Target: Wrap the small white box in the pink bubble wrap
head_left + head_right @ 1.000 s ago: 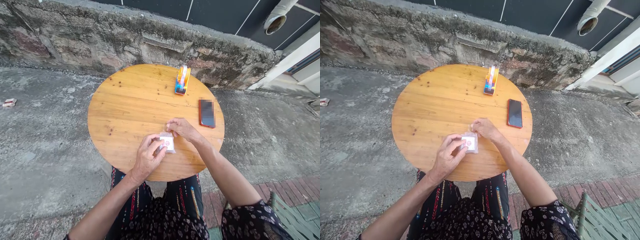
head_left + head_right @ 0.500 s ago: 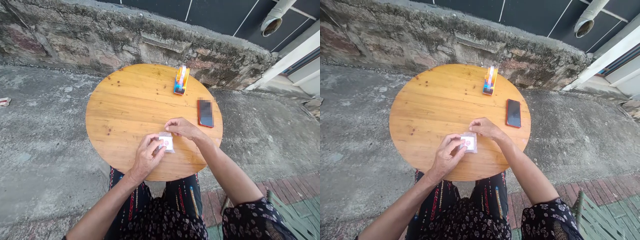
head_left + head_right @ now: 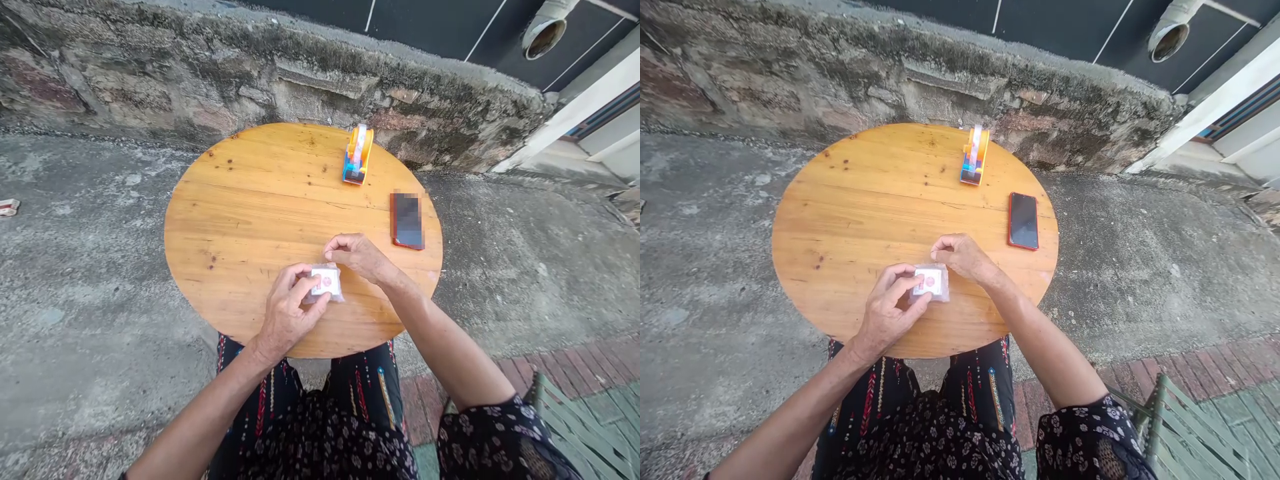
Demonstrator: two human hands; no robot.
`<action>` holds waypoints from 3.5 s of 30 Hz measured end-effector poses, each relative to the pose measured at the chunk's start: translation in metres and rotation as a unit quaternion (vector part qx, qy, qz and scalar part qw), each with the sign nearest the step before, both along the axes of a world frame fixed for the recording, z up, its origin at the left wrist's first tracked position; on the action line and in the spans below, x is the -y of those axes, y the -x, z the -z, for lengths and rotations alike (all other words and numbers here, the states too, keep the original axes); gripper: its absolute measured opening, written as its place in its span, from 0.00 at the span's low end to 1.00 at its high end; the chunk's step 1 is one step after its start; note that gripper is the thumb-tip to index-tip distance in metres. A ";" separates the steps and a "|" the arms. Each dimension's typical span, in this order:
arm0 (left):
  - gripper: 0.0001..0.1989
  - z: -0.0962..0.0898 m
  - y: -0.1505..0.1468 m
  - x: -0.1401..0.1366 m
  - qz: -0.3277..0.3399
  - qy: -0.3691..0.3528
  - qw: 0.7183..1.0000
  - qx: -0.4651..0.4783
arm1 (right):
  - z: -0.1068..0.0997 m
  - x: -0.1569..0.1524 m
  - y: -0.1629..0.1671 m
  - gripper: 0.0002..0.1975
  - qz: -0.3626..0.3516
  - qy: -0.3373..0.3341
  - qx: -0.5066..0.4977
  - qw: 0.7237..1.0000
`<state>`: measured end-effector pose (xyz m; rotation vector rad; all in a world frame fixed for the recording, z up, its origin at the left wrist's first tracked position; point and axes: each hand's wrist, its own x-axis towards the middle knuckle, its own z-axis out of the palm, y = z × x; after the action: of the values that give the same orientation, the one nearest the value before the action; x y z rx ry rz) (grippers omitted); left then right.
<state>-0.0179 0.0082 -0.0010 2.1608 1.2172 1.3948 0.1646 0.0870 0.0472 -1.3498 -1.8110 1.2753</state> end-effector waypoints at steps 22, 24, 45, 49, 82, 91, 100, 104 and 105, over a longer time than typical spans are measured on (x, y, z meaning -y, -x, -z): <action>0.10 0.000 0.000 -0.003 0.006 -0.008 1.000 0.009 | 0.001 0.009 -0.005 0.07 -0.063 -0.064 0.046 0.995; 0.09 0.000 0.000 -0.003 0.005 -0.006 1.000 0.008 | 0.000 0.010 -0.005 0.07 -0.063 -0.068 0.055 0.994; 0.08 -0.004 0.000 -0.004 0.016 0.012 1.000 0.006 | -0.014 0.021 -0.003 0.08 -0.097 -0.137 0.098 0.981; 0.07 -0.003 0.000 -0.003 0.013 0.017 1.000 0.008 | -0.016 0.022 -0.003 0.08 -0.117 -0.215 0.131 0.961; 0.08 0.002 0.000 -0.004 0.017 0.037 0.999 0.017 | -0.026 0.042 -0.003 0.10 -0.199 -0.367 0.347 0.840; 0.09 0.001 0.001 -0.004 0.023 0.040 0.999 0.019 | -0.020 0.054 -0.006 0.10 -0.170 -0.415 0.383 0.808; 0.09 0.003 0.000 -0.005 0.023 0.037 0.999 0.015 | -0.012 0.054 -0.011 0.11 -0.140 -0.401 0.319 0.847; 0.09 0.003 0.001 -0.004 0.021 0.039 0.999 0.010 | -0.014 0.051 -0.011 0.10 -0.146 -0.394 0.316 0.851; 0.09 0.003 0.001 -0.004 0.020 0.040 0.999 0.009 | -0.015 0.051 -0.010 0.11 -0.149 -0.393 0.311 0.852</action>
<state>-0.0185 0.0126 -0.0042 2.1021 1.1958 1.3249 0.1750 0.0359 0.0618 -1.0571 -2.6409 0.0682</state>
